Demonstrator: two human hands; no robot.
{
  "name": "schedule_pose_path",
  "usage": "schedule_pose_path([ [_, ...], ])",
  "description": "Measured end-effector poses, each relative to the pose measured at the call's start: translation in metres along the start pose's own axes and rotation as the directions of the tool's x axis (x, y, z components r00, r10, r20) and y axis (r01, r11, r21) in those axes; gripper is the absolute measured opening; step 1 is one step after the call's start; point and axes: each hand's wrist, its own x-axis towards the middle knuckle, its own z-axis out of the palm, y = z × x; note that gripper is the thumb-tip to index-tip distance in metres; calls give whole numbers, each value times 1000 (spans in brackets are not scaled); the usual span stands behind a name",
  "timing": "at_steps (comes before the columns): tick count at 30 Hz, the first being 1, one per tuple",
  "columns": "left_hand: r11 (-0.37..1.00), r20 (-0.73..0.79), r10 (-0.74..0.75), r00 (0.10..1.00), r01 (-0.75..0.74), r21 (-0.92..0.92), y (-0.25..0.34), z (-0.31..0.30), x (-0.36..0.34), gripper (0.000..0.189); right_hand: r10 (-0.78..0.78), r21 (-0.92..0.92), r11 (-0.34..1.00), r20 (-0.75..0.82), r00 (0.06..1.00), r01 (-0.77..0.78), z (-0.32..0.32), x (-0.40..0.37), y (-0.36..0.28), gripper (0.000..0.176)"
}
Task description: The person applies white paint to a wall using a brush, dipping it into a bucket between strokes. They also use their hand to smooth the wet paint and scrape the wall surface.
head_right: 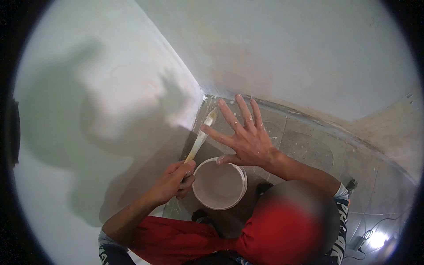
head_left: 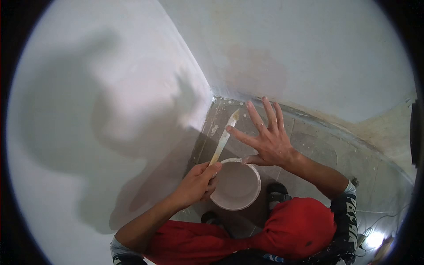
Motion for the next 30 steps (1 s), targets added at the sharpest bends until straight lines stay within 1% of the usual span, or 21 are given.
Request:
schedule_pose_path([
  [2,1000,6,5,1000,-5,4,-1,-3,0,36,26,-29,999,74,997,-23,-3,2,2,103],
  [3,1000,21,-7,1000,7,16,-2,-5,1,37,27,-29,999,74,997,-24,-3,2,6,103],
  [5,999,35,-22,999,21,28,-3,-7,2,37,52,-75,996,22,998,-50,-1,3,12,94],
  [6,999,47,-5,999,4,32,-2,-8,2,39,54,-74,996,23,998,-52,-2,3,12,94],
  [8,999,60,6,998,-8,33,2,-8,3,40,168,22,985,12,986,-168,-8,4,12,96],
  [9,1000,100,8,995,-9,9,6,-8,3,41,168,24,985,15,986,-169,-11,4,11,96],
  [10,1000,140,11,990,-9,-16,8,-8,3,43,159,82,984,14,987,-159,-13,4,7,97],
  [11,1000,141,9,990,-7,-16,9,-8,3,43,150,138,979,10,989,-150,-15,5,2,97],
  [12,999,163,0,987,7,-45,9,-8,4,44,150,138,979,11,989,-150,-17,5,-2,97],
  [14,997,187,-7,982,21,-72,8,-8,4,45,70,163,982,134,989,-91,-19,6,-11,106],
  [15,997,205,0,979,16,-79,8,-7,3,46,72,163,982,132,989,-93,-18,5,-14,106],
  [17,996,222,9,975,10,-84,9,-5,1,46,24,199,979,138,990,-52,-16,4,-16,115],
  [19,992,245,-21,969,51,-116,12,-3,-2,46,30,203,977,148,989,-60,-15,4,-15,114],
  [21,993,259,2,966,29,-113,14,-2,-1,46,33,211,975,156,987,-66,-16,6,-15,113],
  [23,994,272,20,962,12,-112,13,-2,-3,45,86,145,983,166,982,-110,-18,9,-14,101],
  [24,994,268,-1,963,30,-104,12,-2,-3,43,86,146,983,164,983,-110,-16,9,-13,101],
  [26,995,268,-16,963,43,-94,13,-1,-3,42,76,33,996,60,995,-78,-8,8,-8,95],
  [27,995,250,-15,968,38,-91,13,1,-3,42,77,29,996,58,995,-79,-10,10,-5,95],
  [28,996,231,-13,973,35,-88,13,2,-3,43,114,71,990,64,991,-118,-14,11,-4,97],
  [29,996,231,-14,973,35,-87,13,3,-3,43,150,114,981,73,986,-157,-16,12,-3,102],
  [30,995,230,2,973,20,-95,14,3,-4,43,150,117,981,73,986,-158,-17,11,-2,102],
])
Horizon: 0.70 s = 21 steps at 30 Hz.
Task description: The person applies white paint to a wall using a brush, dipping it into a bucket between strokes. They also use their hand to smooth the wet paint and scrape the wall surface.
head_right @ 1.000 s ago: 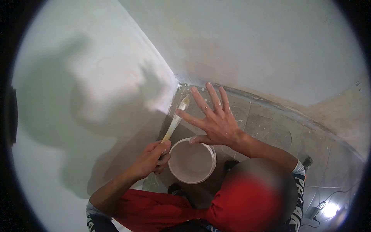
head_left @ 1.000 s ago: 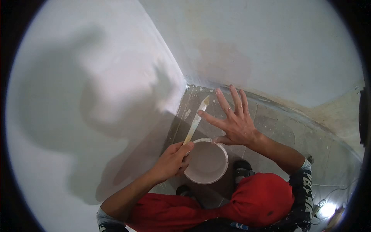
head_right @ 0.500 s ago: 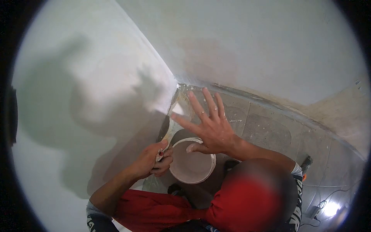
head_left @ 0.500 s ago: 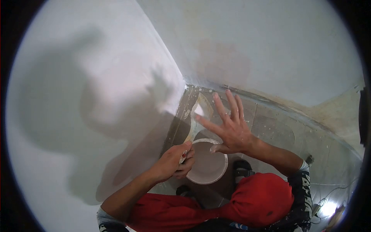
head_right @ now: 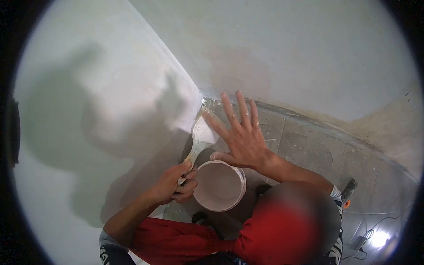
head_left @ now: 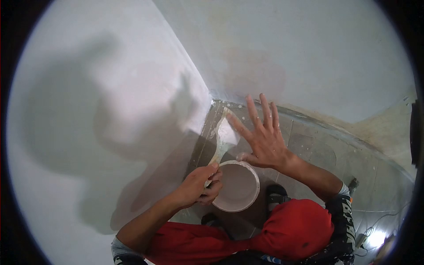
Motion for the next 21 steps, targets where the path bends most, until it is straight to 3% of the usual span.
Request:
schedule_pose_path([
  [6,996,8,11,1000,-11,-83,10,-12,4,44,38,89,995,-23,999,-36,-5,-3,-6,105],
  [8,994,2,9,1000,-9,-107,7,-14,4,44,-23,114,993,37,999,19,-2,-7,-13,106],
  [12,988,25,-12,1000,16,-151,6,-11,2,43,-95,-5,995,139,986,97,2,-7,-16,101],
  [15,988,34,4,999,1,-157,2,-10,-1,43,-26,34,999,138,990,22,-1,-4,-12,105],
  [17,989,34,16,999,-11,-149,-1,-14,-1,43,-4,10,1000,37,999,4,10,-7,-2,106],
  [19,951,76,32,997,-7,-310,-2,-20,-1,42,27,-29,999,34,999,-26,11,-5,6,104],
  [21,947,72,36,997,-11,-321,6,-18,-1,43,58,-62,997,33,998,-56,8,-4,7,103],
])
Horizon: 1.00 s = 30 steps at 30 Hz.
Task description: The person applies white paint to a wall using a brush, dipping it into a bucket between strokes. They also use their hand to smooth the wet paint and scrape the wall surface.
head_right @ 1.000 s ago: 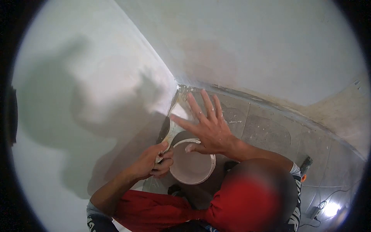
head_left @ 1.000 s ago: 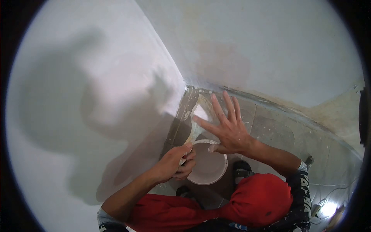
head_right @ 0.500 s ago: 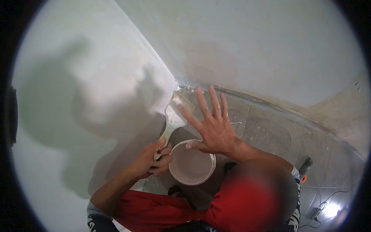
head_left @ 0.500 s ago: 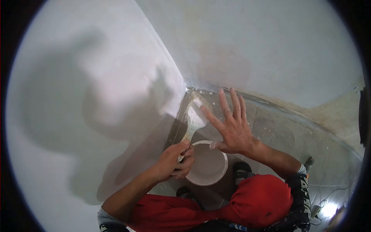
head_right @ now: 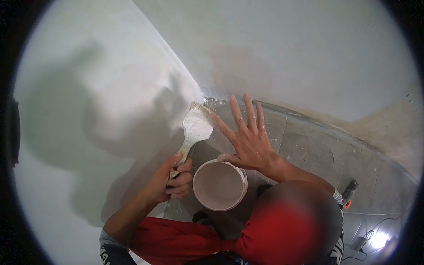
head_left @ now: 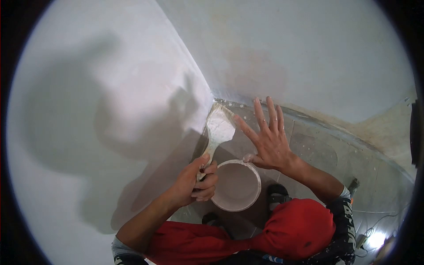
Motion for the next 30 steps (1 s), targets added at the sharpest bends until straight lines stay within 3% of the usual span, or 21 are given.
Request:
schedule_pose_path([
  [3,1000,1,2,1000,-2,-18,6,1,1,42,20,40,999,24,1000,-21,-11,-1,-10,103],
  [9,993,52,-1,999,7,-115,-1,-1,0,42,-154,101,984,72,985,146,-8,-7,-17,113],
  [11,985,76,3,997,10,-171,-1,-5,-2,42,-71,-3,997,76,995,71,2,-3,-6,104],
  [15,966,151,41,988,0,-260,4,-11,-1,42,-45,-139,989,-14,999,42,14,-4,15,95],
  [18,962,152,32,988,11,-273,10,-13,1,42,12,-67,998,-76,997,-17,2,-3,18,101],
  [19,961,146,18,989,23,-277,12,-12,3,41,25,219,976,-94,995,-4,-2,-4,21,102],
  [20,960,152,8,988,35,-279,12,-11,4,41,49,490,872,-104,993,9,-6,-7,23,103],
  [21,966,127,1,992,32,-258,15,-9,7,41,59,482,876,-100,993,-3,-7,-10,27,103],
  [22,972,101,-5,995,29,-235,15,-5,7,41,88,917,386,70,994,-99,-7,-17,27,105],
  [23,972,120,-15,993,43,-230,18,-4,9,41,16,943,-263,216,976,-204,-8,-20,30,107],
  [24,979,81,-14,997,30,-200,19,-2,9,41,39,944,-256,225,974,-208,-14,-23,32,107],
  [26,987,78,-33,996,45,-155,19,1,9,41,-120,633,-748,170,978,-202,-31,-28,39,104],
  [28,993,-71,-31,997,23,-114,27,-6,18,41,-60,636,-756,169,984,-155,-25,-33,55,103],
  [30,996,-106,-46,993,38,-77,22,-19,31,42,59,670,-740,149,987,-57,-16,-54,79,102],
])
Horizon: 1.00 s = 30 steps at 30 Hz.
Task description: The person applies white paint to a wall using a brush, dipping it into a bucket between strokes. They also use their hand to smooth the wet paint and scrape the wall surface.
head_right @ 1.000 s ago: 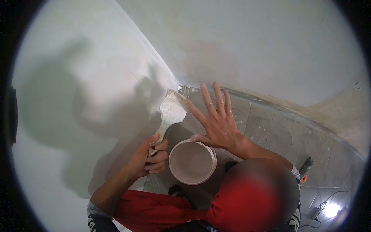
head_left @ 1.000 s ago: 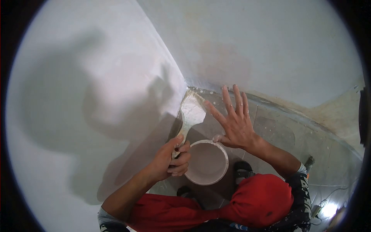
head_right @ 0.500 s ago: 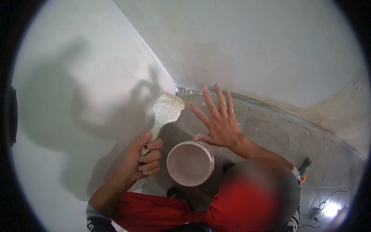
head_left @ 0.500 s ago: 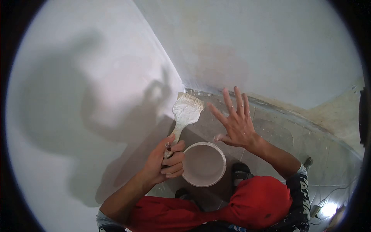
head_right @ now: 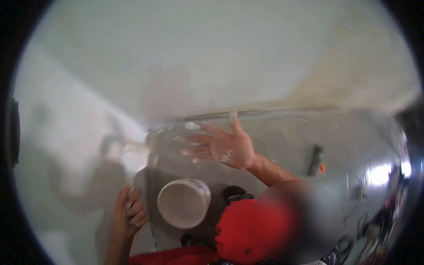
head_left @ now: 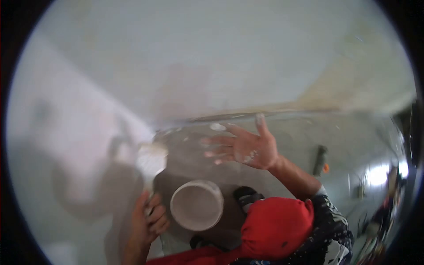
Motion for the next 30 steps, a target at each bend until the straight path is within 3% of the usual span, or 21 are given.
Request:
schedule_pose_path([
  [2,1000,35,19,999,-20,16,3,-22,21,42,-231,-281,945,-216,949,166,-31,-17,-20,100],
  [3,1000,23,20,1000,-20,9,3,-36,32,42,-447,-621,763,-303,842,182,-46,-33,-33,95],
  [4,1000,-7,28,1000,-28,-6,5,-38,39,42,-637,-862,499,-299,711,85,-54,-45,-46,91],
  [6,1000,78,-1,997,2,-17,-21,-34,38,39,-881,-956,33,-165,443,-290,-55,-95,-79,71],
  [8,1000,126,-20,992,22,-14,-23,-20,47,36,-956,-876,-238,137,258,-419,-80,-134,-122,68],
  [10,997,-145,11,989,1,79,-25,-10,54,38,-961,-772,-276,209,181,-573,-75,-158,-155,71],
  [13,995,-137,-13,990,26,95,-25,-7,58,38,-965,-666,-260,162,205,-699,-88,-171,-184,73],
  [16,994,-149,-32,988,48,103,-25,3,62,38,-967,-666,-219,54,248,-713,-121,-165,-195,77],
  [18,994,-137,-21,990,36,107,-27,5,63,38,-967,-672,-229,74,244,-704,-135,-159,-197,82],
  [20,993,-125,-10,992,25,113,-27,6,64,38,-994,-714,-107,61,91,-692,-143,-155,-199,82],
  [23,998,-150,-16,989,26,64,-29,9,63,39,-998,-711,-59,51,33,-700,-146,-164,-200,83],
  [25,998,-367,-24,930,41,38,-28,21,61,40,-999,-689,-44,38,25,-723,-152,-165,-195,81],
  [26,998,-368,-23,930,40,40,-28,14,63,40,-999,-662,-35,33,18,-749,-154,-166,-193,79],
  [28,995,-212,8,977,13,99,-28,8,64,39,-1000,-657,-7,1,8,-754,-155,-164,-192,77],
  [30,996,-205,3,979,16,91,-29,2,63,39,-1000,-649,18,-31,3,-761,-156,-162,-184,76],
])
